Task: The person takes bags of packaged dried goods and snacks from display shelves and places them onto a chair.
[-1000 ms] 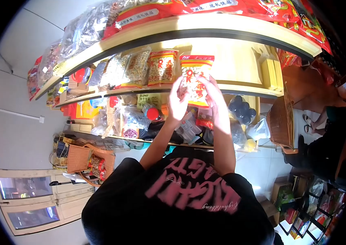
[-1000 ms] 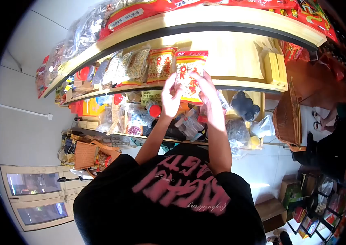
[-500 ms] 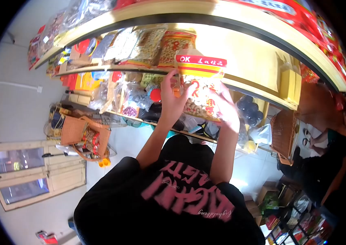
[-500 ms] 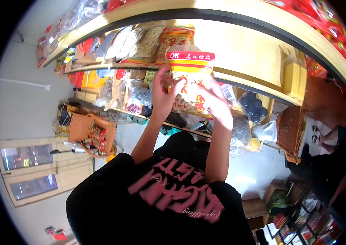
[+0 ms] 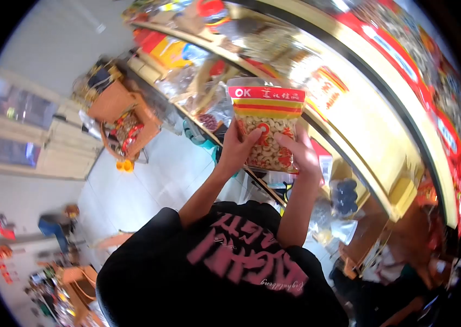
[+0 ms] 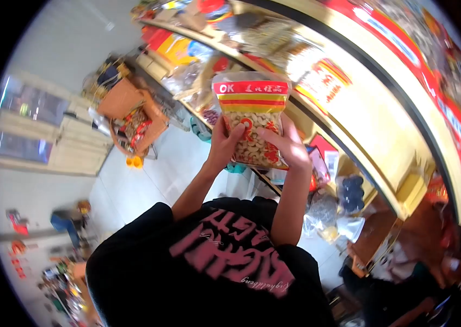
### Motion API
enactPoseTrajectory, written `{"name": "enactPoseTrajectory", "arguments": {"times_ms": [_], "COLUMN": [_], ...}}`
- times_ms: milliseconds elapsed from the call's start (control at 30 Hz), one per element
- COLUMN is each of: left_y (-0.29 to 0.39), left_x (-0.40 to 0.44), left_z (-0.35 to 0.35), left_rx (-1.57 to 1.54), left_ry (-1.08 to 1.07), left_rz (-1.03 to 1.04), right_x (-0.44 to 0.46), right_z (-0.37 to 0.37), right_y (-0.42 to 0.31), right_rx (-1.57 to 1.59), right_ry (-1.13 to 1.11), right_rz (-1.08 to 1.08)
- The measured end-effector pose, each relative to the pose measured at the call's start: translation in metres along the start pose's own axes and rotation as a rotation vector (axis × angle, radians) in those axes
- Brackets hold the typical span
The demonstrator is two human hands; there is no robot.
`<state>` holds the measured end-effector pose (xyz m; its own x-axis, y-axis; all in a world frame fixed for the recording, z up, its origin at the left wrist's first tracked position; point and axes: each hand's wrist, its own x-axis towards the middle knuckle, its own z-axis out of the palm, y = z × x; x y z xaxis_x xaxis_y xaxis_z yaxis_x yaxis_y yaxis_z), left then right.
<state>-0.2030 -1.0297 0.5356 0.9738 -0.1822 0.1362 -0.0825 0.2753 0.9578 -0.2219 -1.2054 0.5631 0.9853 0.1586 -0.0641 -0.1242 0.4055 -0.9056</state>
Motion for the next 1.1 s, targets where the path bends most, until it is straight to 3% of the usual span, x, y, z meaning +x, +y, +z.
{"name": "enactPoseTrajectory", "arguments": {"times_ms": [133,233,433,467,567,633,767,967,1000,1100], "left_y": [0.009,0.009,-0.008,-0.010,-0.008,-0.002,-0.002,-0.006,-0.015,0.011], "left_x": [-0.038,-0.078,-0.204,-0.224,-0.274,-0.300,-0.333,-0.352,-0.351,-0.353], "left_z": [-0.079,-0.147,-0.266,-0.283,-0.318,-0.336,-0.362,-0.387,-0.392,-0.397], "left_rx": [0.034,-0.104,0.011,-0.003,0.236,0.291,0.389,0.318,0.175,-0.027], "left_ry": [0.289,0.440,0.813,0.841,0.954,0.990,1.024,1.269,1.295,1.309], "left_rz": [0.083,-0.011,-0.184,-0.179,-0.265,-0.294,-0.327,-0.211,-0.085,-0.234], "right_x": [0.026,0.042,0.026,0.019,-0.014,-0.024,-0.022,-0.012,-0.008,-0.001], "right_z": [0.080,0.147,0.235,0.233,0.276,0.299,0.333,0.376,0.380,0.396], "right_y": [0.029,0.070,0.207,0.259,0.294,0.310,0.322,0.338,0.341,0.345], "right_rx": [-0.211,-0.365,-0.747,-0.624,-0.644,-0.363,-0.270,-0.364,-0.395,-0.403], "right_ry": [-0.232,-0.442,-0.669,-0.686,-0.695,-0.741,-0.862,-1.003,-1.034,-1.026], "right_rz": [0.080,0.113,0.280,0.225,0.262,0.440,0.629,0.636,0.587,0.652]}}
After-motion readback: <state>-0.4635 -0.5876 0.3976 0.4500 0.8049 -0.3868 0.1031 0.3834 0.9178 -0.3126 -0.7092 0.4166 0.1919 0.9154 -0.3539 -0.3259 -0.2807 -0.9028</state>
